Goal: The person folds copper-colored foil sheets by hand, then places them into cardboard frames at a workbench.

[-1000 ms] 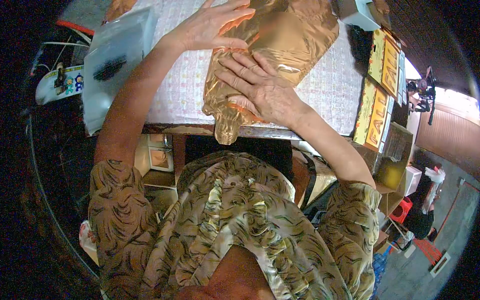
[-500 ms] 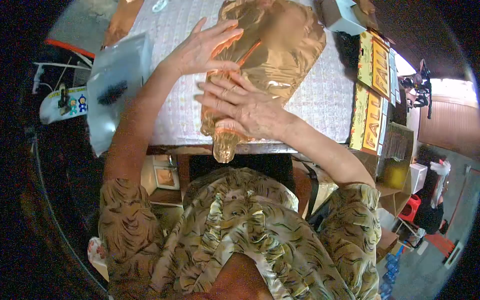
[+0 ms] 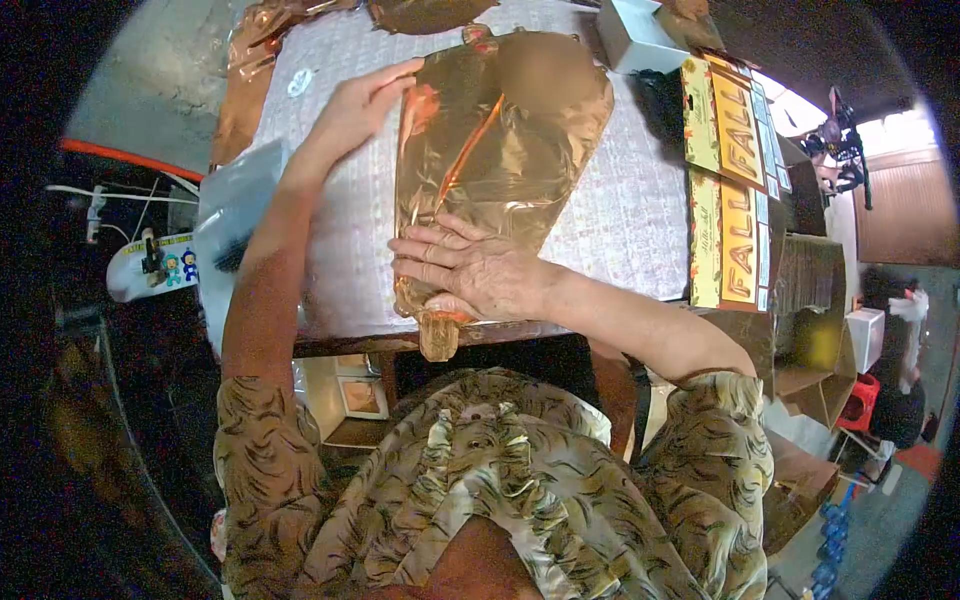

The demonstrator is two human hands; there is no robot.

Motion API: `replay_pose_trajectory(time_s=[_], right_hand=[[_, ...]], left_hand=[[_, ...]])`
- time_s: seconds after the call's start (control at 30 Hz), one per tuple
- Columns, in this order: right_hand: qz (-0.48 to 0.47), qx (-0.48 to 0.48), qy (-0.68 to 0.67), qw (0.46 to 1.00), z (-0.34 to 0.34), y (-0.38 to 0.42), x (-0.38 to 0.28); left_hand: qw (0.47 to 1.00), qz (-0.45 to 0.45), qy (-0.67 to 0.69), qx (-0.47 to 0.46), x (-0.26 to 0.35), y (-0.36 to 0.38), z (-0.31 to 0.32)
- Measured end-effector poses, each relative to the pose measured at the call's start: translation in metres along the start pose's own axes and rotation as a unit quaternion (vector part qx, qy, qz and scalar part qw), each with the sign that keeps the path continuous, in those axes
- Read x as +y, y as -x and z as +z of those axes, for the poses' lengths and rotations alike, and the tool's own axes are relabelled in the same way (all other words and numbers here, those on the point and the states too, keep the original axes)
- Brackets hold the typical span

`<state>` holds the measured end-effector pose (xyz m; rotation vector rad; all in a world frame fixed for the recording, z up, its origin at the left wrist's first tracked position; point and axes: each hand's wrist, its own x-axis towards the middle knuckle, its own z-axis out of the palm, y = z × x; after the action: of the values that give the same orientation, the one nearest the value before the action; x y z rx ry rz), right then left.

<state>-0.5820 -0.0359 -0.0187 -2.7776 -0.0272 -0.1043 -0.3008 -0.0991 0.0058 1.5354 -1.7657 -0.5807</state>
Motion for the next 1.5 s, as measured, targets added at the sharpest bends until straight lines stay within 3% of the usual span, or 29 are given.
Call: replay_pose_trajectory(time_s=[0.1, 0.17, 0.27, 0.3, 0.83, 0.93, 1.0, 1.03, 1.1, 1.13, 1.17, 1.2, 1.23, 1.3, 1.5], right_hand=[[0.01, 0.012, -0.018, 1.0, 0.002, 0.002, -0.001], [0.004, 0.021, -0.01, 1.0, 0.004, 0.002, 0.0], [0.001, 0.029, 0.003, 1.0, 0.003, 0.001, -0.001], [0.005, 0.03, 0.002, 1.0, 0.005, 0.002, -0.001], [-0.01, 0.049, 0.024, 0.998, -0.002, -0.003, -0.011], [-0.001, 0.053, -0.036, 0.998, -0.005, 0.0, -0.023], [-0.036, 0.004, -0.128, 0.991, -0.022, 0.005, -0.03], [-0.038, -0.018, -0.257, 0.966, -0.034, 0.007, -0.027], [0.098, 0.018, -0.396, 0.913, -0.061, 0.017, -0.005], [0.103, 0.014, -0.392, 0.914, -0.069, 0.02, 0.018], [0.25, 0.17, -0.276, 0.912, -0.077, 0.023, 0.049], [0.38, 0.317, -0.142, 0.857, -0.086, 0.027, 0.081], [0.441, 0.247, -0.005, 0.863, -0.097, 0.035, 0.113], [0.549, 0.212, 0.042, 0.808, -0.111, 0.033, 0.141], [0.606, 0.166, 0.11, 0.77, -0.106, 0.002, 0.179]], left_hand=[[0.995, 0.065, -0.075, 0.003, -0.004, -0.017, 0.002], [0.975, 0.183, -0.12, -0.037, -0.011, -0.026, 0.022], [0.951, 0.227, -0.209, -0.016, -0.008, -0.032, 0.049], [0.962, 0.19, -0.19, -0.052, -0.005, -0.031, 0.053], [0.954, 0.169, -0.239, -0.064, -0.002, -0.02, 0.07], [0.953, 0.166, -0.243, -0.067, -0.002, -0.02, 0.07], [0.957, 0.153, -0.239, -0.068, -0.003, -0.019, 0.071], [0.957, 0.158, -0.234, -0.063, -0.003, -0.019, 0.071], [0.956, 0.156, -0.24, -0.066, -0.004, -0.019, 0.071], [0.957, 0.158, -0.234, -0.061, -0.006, -0.019, 0.071], [0.958, 0.163, -0.231, -0.058, -0.007, -0.019, 0.072], [0.958, 0.168, -0.228, -0.055, -0.007, -0.019, 0.073], [0.958, 0.171, -0.224, -0.053, -0.007, -0.019, 0.073], [0.959, 0.173, -0.22, -0.055, -0.007, -0.019, 0.072], [0.954, 0.175, -0.239, -0.047, -0.009, -0.018, 0.074]])
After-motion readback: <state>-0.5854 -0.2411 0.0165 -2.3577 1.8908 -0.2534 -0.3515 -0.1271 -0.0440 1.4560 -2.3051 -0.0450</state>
